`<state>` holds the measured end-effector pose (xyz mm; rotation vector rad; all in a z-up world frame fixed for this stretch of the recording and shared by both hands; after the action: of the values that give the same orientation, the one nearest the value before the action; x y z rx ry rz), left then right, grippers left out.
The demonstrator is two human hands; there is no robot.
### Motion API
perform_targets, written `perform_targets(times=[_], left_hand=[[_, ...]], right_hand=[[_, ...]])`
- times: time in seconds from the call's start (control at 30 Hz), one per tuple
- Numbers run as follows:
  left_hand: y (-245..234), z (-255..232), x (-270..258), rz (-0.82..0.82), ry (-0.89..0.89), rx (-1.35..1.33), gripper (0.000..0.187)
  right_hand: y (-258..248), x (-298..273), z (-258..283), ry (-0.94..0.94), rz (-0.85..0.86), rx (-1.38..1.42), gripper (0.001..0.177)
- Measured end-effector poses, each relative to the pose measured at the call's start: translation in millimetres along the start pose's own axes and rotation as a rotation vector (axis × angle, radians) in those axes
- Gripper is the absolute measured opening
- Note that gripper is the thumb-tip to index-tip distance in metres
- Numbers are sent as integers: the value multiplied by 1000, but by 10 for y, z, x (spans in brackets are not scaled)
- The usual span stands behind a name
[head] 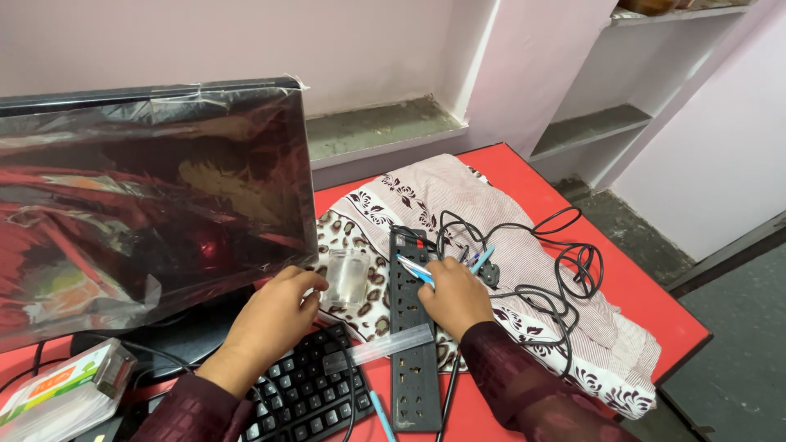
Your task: The person organizes a cluttered desk by placing pens into a clear plastic cup and moving the cup to a wall shelf. They then coil the power strip cable around the strip body and place the power strip on the desk.
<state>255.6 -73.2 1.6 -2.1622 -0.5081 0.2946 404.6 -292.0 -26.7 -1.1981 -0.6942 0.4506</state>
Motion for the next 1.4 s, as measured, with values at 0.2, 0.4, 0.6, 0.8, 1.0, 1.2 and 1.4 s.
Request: perform_targets(times=[0.2,0.4,0.6,0.8,1.0,1.2,1.4], left_hand=[[-87,-38,-206,-13,58,-36,26],[-27,-144,-667,-72,235,-76,23],[466,-230,-1086,3,290,-282,20],[1450,17,-1188,275,5,-140,18],[1765,59,-1440,424,-168,123,31],[1746,-27,-1435,277,-173,145,44],[1839,90,-1417,247,-237,146,30]], right_hand=[[-342,-131,97,-83,-148,211,27],[-267,-557,141,89,43,384,22],[135,-1145,226,139,185,595,25],[343,-1746,259,412,383,769,20],[238,-2032,224,494,319,875,16],[176,-2235,158,511,292,856,18],[218,-2355,104,486,273,888,19]])
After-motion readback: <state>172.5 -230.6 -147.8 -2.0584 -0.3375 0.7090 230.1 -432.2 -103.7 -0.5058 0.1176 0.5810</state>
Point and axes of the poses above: each hand's wrist, its own x-axis towards the middle knuckle, its own y-axis out of the palm, z = x × y, the point moved 7 cm from there along x, towards the middle knuckle, and after that the axes turned 11 degrees about -y, right-handed, at the moved point
